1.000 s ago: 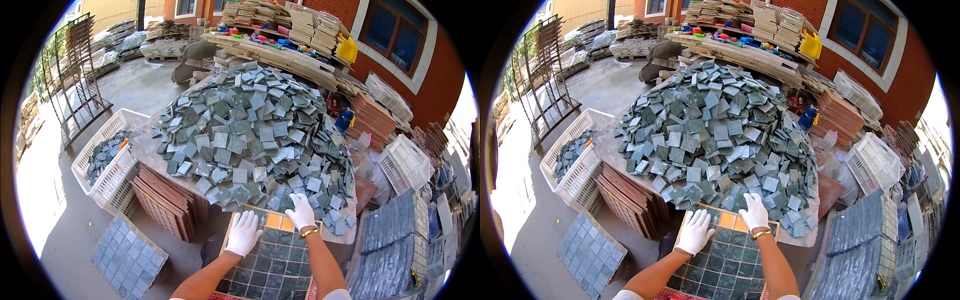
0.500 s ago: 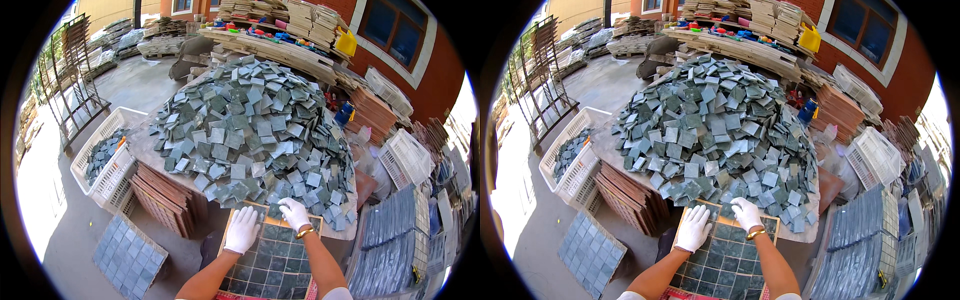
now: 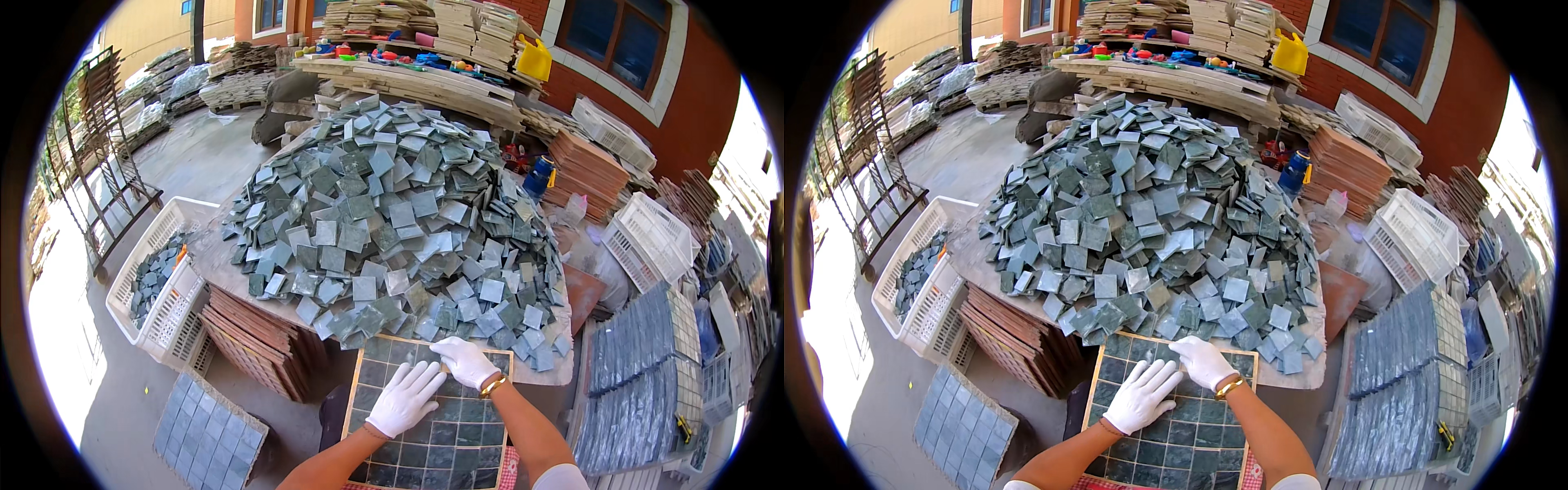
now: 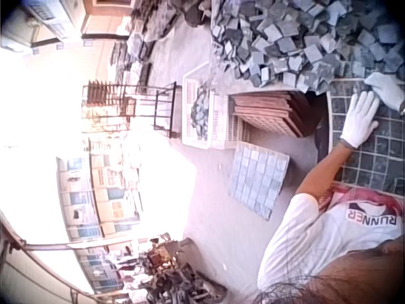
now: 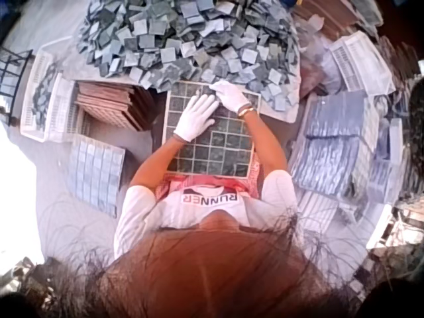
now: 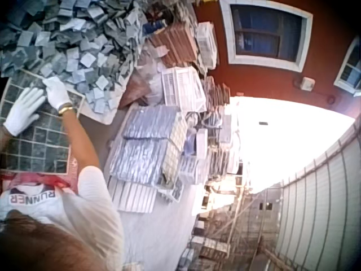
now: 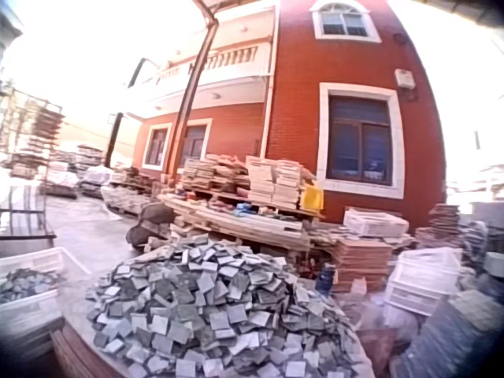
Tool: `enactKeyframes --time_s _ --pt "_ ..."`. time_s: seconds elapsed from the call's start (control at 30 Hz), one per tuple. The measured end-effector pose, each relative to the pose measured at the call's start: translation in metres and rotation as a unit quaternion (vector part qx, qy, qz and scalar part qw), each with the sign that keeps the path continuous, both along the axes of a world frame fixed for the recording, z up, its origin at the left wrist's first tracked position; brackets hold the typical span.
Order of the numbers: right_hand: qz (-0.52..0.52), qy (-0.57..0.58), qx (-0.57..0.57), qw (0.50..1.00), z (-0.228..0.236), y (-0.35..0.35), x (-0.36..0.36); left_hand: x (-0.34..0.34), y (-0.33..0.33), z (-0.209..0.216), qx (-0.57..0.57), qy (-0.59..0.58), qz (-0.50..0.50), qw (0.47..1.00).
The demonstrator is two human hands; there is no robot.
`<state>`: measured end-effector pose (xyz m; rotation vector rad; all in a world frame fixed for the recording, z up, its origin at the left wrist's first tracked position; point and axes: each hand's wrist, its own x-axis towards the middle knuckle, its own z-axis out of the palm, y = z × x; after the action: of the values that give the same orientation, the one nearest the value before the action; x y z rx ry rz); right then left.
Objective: The person places small square tiles onto a yellow grid board, arranging them one by one to fill the grid. The person then lifts the completed tile sheet and sets it aside before continuing with another grid.
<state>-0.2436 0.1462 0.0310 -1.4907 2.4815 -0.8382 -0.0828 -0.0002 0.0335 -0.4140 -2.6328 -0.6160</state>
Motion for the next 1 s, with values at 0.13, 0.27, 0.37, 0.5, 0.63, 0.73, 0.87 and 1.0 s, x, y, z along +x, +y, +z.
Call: enactKeyframes --time_s 0.13,0.27,0.37,0.5,0.63,0.73,0.87,1.0 --pt "-0.091 -0.171 -0.087 0.977 -0.005 0.018 0.0 -0.012 0.0 -0.012 -0.062 -0.027 -0.069 0.995" --pt "-0.144 -0.169 -0.132 0.966 -0.006 0.023 0.009 -0.016 0.0 -0.019 -0.07 -0.062 -0.062 0.994" --pt "-0.113 -0.066 -0.137 0.982 -0.005 0.022 0.015 -0.002 0.0 -0.018 -0.08 -0.078 -0.03 0.993" --pt "-0.136 -0.005 -0.122 0.983 0.002 0.022 0.006 0.024 0.004 -0.012 -0.109 -0.108 0.016 0.988" --pt "-0.169 0.021 -0.109 0.979 0.006 0.001 -0.009 0.043 0.016 -0.008 -0.133 -0.104 0.04 0.985" --pt "-0.154 0.079 -0.102 0.98 -0.001 -0.012 -0.019 0.058 0.033 -0.015 -0.113 -0.113 0.019 0.987" --pt "-0.157 0.117 0.012 0.98 0.008 -0.032 -0.025 0.049 0.031 -0.012 -0.113 -0.12 0.025 0.986" --pt "-0.148 0.161 0.065 0.974 0.007 -0.038 -0.037 0.02 0.03 -0.016 -0.099 -0.109 0.078 0.986"
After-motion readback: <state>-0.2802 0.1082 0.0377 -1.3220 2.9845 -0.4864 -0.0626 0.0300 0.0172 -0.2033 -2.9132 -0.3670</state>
